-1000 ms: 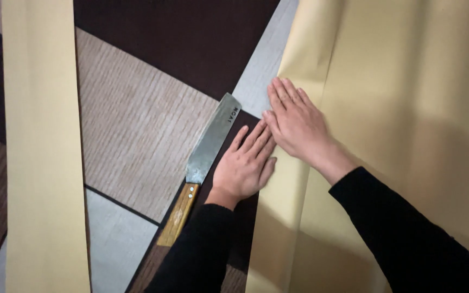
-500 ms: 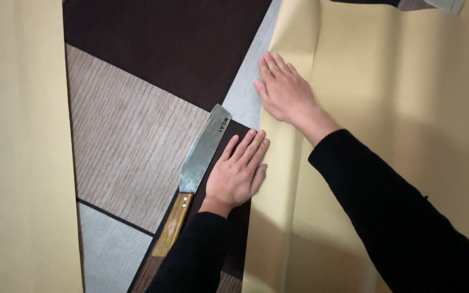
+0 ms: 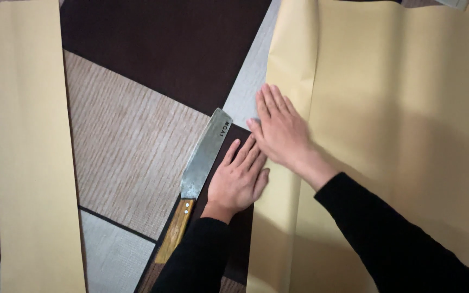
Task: Folding a large sheet of yellow paper to create a crease and then using a knife to cut a strip along that crease.
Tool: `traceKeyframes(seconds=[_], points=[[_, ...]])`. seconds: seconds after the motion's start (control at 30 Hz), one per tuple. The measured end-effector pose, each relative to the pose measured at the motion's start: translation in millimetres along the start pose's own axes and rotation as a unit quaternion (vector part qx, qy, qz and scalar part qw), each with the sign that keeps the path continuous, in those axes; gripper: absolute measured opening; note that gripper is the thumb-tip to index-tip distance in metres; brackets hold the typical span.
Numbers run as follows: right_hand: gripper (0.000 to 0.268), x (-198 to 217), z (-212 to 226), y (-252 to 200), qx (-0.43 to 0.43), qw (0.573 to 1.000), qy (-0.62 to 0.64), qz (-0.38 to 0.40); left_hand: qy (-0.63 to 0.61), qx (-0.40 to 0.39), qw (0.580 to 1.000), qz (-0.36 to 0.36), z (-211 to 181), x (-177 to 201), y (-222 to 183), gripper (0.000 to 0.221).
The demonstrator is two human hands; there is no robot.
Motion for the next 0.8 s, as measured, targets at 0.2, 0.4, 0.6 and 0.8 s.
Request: traceKeyframes(seconds=[0.2,0.4,0.6,0.8], points=[[0.076,2,-34,52,-0.031,0.998,0.011,0.045,-0.004,0.002,1.000,-0.009,-1,3,3,0.061],[0.076,6,-58,97,-0.038,0.997,0.020,0.059,-0.011,0.002,1.000,-0.008,0,5,4,0.063],[0.080,13,-82,134,-0.072,0.985,0.061,0.147,-0.007,0.000,1.000,-0.013,0,6,3,0.064],[0.076,14,-72,130,-0.054,0.989,0.022,0.137,-0.038,0.050,0.995,0.077,-4,18,9,0.061]])
Point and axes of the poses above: each hand's wrist, its own y-axis towards the middle knuckle, its own x-axis out of the back of the hand, z = x × y, the point moved 6 cm from there along y, towards the middle knuckle, and after that the axes turned 4 degrees about z, right-handed, at the moved point
